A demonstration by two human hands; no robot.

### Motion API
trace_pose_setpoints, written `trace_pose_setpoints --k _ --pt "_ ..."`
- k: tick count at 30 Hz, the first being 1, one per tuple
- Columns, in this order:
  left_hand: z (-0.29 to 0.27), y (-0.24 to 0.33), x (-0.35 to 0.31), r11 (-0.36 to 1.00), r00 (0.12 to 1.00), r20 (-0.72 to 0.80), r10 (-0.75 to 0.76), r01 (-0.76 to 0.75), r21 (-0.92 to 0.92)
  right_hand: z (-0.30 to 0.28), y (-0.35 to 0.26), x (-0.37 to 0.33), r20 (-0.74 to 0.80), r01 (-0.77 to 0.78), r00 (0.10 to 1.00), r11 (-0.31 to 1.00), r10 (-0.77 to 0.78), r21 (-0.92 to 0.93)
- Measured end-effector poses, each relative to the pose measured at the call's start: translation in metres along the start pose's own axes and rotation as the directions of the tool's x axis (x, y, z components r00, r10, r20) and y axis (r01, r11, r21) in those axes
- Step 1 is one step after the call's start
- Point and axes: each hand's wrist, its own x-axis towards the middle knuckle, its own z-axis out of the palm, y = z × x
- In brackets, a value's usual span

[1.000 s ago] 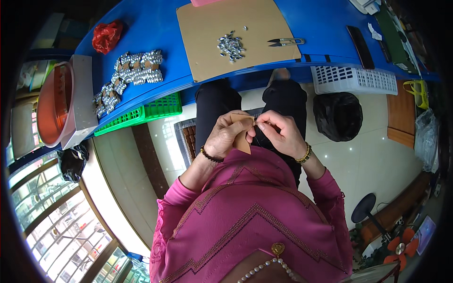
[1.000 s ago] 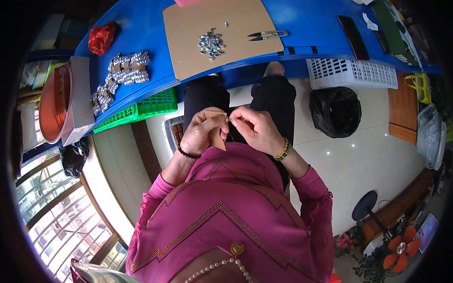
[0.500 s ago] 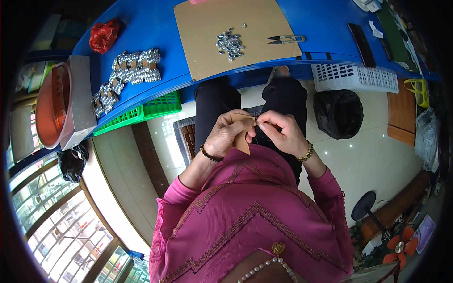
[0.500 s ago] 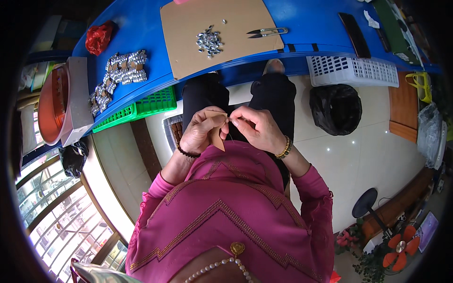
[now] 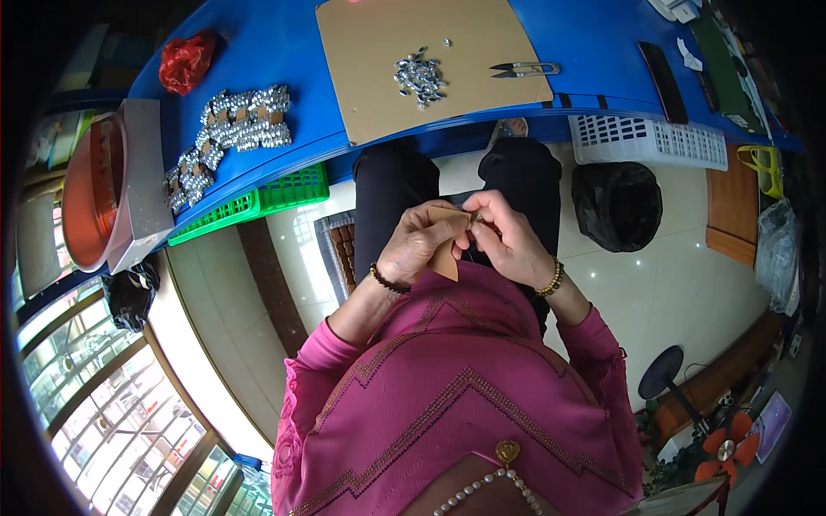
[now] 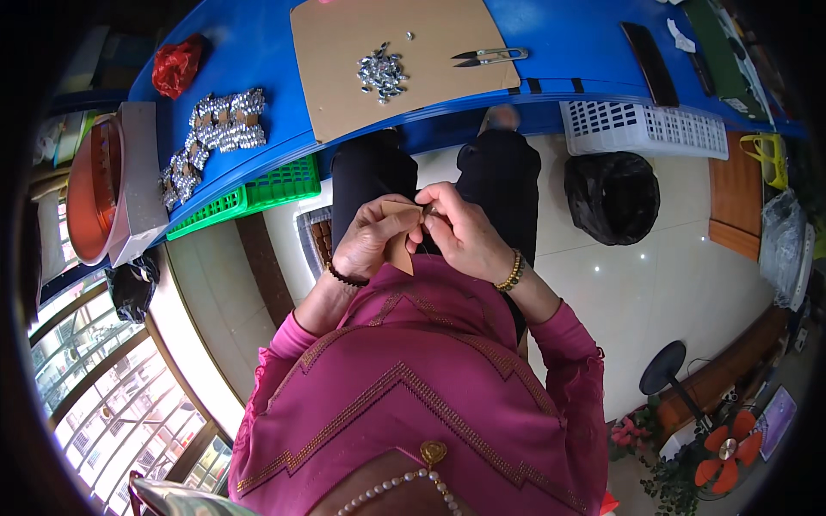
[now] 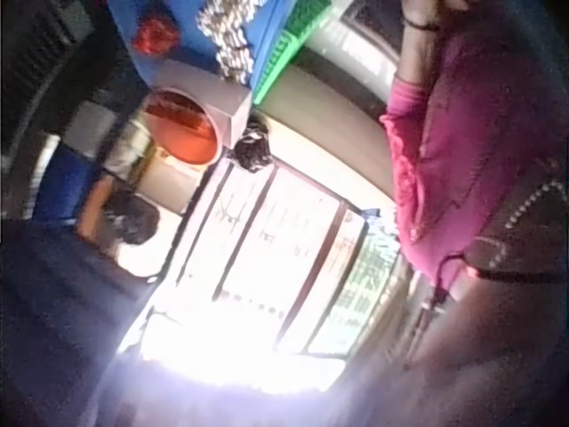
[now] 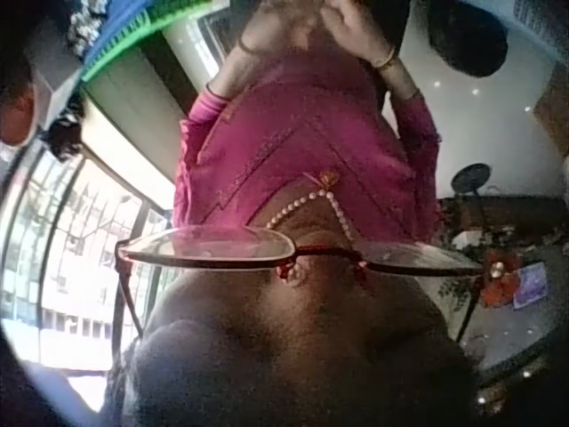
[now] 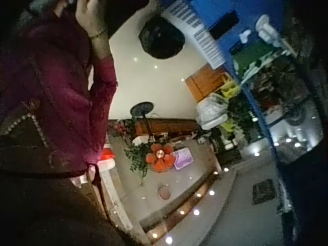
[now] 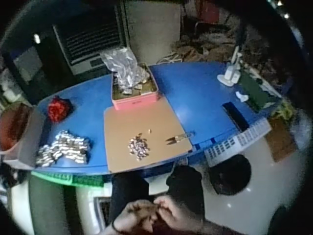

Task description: Attaching small metal components to bowtie-shaped cardboard pieces at a workbench.

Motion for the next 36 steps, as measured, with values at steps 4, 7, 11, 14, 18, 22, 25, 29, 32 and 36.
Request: trace_pose_setpoints --k 4,7,11,14,18,22,25,29,32,36 --pt "-0.003 -0.006 0.003 0.99 0.997 -0.019 0.079 -0.076 0.12 0.001 -0.008 0.001 0.01 0.027 1.0 1.0 -0.026 -0.011" --pt "-0.007 -0.009 0.005 0.964 0.989 -0.009 0.148 -0.142 0.225 -0.002 -0.006 0.006 0.065 0.059 0.996 0.996 -0.054 -0.067" --pt "-0.007 -0.009 0.005 0.91 0.987 -0.016 0.161 -0.142 0.388 -0.006 -0.001 0.022 0.01 0.474 0.786 0.593 -0.618 -0.651" --pt "-0.005 0.002 -0.003 0.869 0.922 -0.214 0.322 -0.198 0.454 -0.003 -0.036 0.014 -0.099 0.499 0.772 0.695 -0.628 -0.517" --pt "-0.04 0.025 -0.013 0.392 0.567 -0.127 0.814 -0.375 0.84 -0.033 -0.048 -0.007 -0.15 0.095 0.987 0.516 0.065 0.851" --pt "-0.114 0.058 -0.047 -0.053 0.23 0.084 0.969 -0.137 0.989 -0.124 0.001 -0.027 -0.326 0.322 0.919 0.053 0.22 0.945" --pt "-0.137 0.073 -0.087 0.089 0.059 -0.093 0.994 0.074 0.993 -0.206 0.063 -0.085 -0.436 0.487 0.815 -0.044 0.381 0.873" --pt "-0.184 0.075 -0.123 -0.036 0.043 0.024 0.999 0.292 0.956 -0.282 0.118 -0.189 -0.71 0.587 0.444 0.421 0.547 0.692" --pt "-0.191 0.064 -0.125 0.118 0.136 -0.158 0.978 0.267 0.957 -0.295 0.136 -0.208 -0.77 0.492 0.297 0.6 0.565 0.63" --pt "-0.206 0.056 -0.118 0.571 0.164 -0.56 0.812 -0.025 0.821 -0.284 0.099 -0.179 -0.788 0.362 0.261 0.7 0.558 0.615"
